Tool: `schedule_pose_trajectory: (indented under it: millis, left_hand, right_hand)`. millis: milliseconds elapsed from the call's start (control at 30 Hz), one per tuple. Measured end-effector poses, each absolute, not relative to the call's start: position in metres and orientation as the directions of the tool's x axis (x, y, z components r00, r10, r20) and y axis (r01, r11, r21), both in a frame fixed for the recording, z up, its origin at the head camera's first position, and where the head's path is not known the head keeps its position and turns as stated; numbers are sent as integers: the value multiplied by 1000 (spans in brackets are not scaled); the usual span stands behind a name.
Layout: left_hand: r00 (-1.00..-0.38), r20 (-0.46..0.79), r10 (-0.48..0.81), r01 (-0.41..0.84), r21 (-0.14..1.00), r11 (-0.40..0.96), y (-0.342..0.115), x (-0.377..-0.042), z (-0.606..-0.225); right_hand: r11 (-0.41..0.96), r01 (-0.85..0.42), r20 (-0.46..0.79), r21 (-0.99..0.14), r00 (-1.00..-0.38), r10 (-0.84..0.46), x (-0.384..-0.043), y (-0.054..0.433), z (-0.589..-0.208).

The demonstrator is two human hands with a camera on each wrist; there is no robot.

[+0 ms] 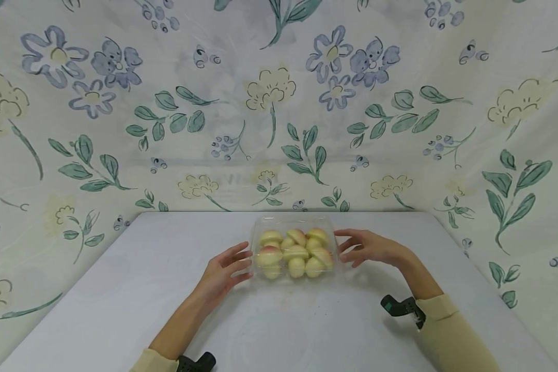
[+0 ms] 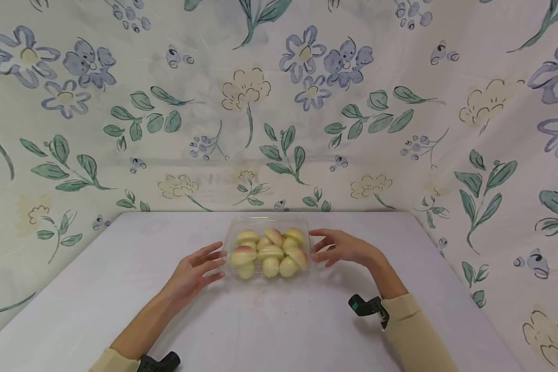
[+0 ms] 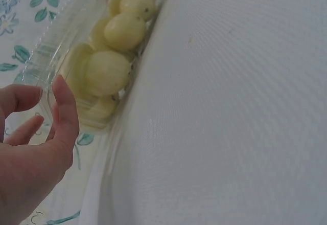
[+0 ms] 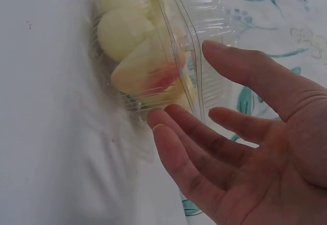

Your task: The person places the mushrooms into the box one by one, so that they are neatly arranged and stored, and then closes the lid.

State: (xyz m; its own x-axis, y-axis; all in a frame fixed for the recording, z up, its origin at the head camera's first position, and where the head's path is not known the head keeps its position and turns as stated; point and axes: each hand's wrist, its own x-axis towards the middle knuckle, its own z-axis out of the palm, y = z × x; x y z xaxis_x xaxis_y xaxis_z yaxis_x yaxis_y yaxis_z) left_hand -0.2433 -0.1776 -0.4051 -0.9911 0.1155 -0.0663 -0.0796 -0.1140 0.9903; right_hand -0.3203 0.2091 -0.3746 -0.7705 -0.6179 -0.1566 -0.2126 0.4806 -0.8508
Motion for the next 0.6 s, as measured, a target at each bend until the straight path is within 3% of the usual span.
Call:
schedule_pose_trajectory:
  millis: [600]
  left_hand:
    - [-992, -33, 122, -47, 992, -119, -176, -244, -408]
  right_hand:
    - [426, -102, -213, -899, -749, -628, -308, 206, -379]
